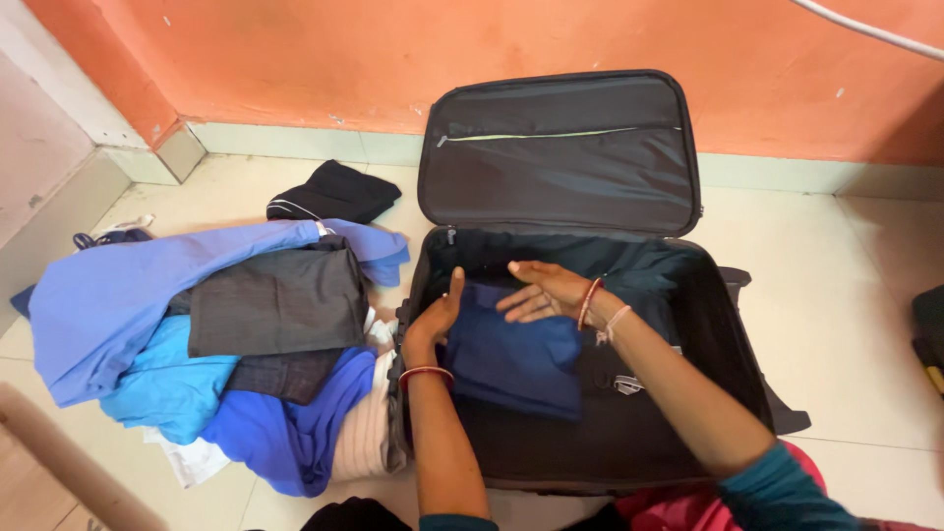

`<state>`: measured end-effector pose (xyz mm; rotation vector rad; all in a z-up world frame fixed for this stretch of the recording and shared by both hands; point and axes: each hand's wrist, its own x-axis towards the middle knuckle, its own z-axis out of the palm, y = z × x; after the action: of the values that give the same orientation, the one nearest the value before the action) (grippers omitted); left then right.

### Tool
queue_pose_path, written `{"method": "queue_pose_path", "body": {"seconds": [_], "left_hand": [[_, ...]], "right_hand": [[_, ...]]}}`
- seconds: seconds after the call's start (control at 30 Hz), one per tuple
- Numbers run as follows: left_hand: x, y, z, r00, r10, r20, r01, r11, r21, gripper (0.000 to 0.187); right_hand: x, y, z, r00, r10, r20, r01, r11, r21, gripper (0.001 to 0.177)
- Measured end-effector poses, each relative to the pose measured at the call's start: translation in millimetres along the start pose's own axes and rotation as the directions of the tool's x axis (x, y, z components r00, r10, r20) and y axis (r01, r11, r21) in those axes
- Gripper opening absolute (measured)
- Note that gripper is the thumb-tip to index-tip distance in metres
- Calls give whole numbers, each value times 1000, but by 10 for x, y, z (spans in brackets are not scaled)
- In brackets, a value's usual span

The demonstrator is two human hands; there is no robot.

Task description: The person folds and places several garments into an open suitcase. They handle a blue shirt, dark gray pants, and a light blue shirt, folding each item and arranging them inside the suitcase.

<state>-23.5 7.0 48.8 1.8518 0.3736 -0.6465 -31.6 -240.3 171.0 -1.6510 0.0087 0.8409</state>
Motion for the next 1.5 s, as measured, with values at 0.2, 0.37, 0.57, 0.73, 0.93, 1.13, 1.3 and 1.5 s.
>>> {"method": "queue_pose_path", "body": {"seconds": [0.2, 0.37, 0.57, 0.73, 0.93, 1.13, 1.3, 1.5], "left_hand": [[663, -410, 173, 977, 166, -133, -79, 864, 497, 117], [858, -491, 246, 931, 60, -360, 120, 882, 457, 64], [429, -315, 380, 827, 12, -563, 208, 922, 326, 92], [276, -177, 548, 780, 110, -616, 240, 856, 458, 100], [547, -461, 236, 846, 216, -488, -81, 956, 283, 106], [607, -468, 280, 803, 347, -485, -124, 893, 434, 109], [556, -376, 231, 782, 392, -485, -216, 899, 380, 73], [638, -454, 138, 928, 198, -314, -96, 945, 311, 91]], "right_hand": [[512, 1241, -472, 805, -247, -540, 176, 968, -181, 75], [461, 2184, -802, 719, -24, -695, -186, 956, -226, 99], [544, 2310, -426, 842, 316, -437, -327, 944, 53, 120], [542, 2250, -336, 879, 306, -367, -230, 944, 236, 116], [417, 2068, -266, 931, 207, -299, -96, 933, 347, 100], [326, 1896, -117, 949, 199, -243, -127, 951, 280, 97], [349, 1943, -125, 961, 190, -200, -110, 930, 352, 99], [424, 2006, -162, 945, 234, -230, -148, 929, 339, 105]]}}
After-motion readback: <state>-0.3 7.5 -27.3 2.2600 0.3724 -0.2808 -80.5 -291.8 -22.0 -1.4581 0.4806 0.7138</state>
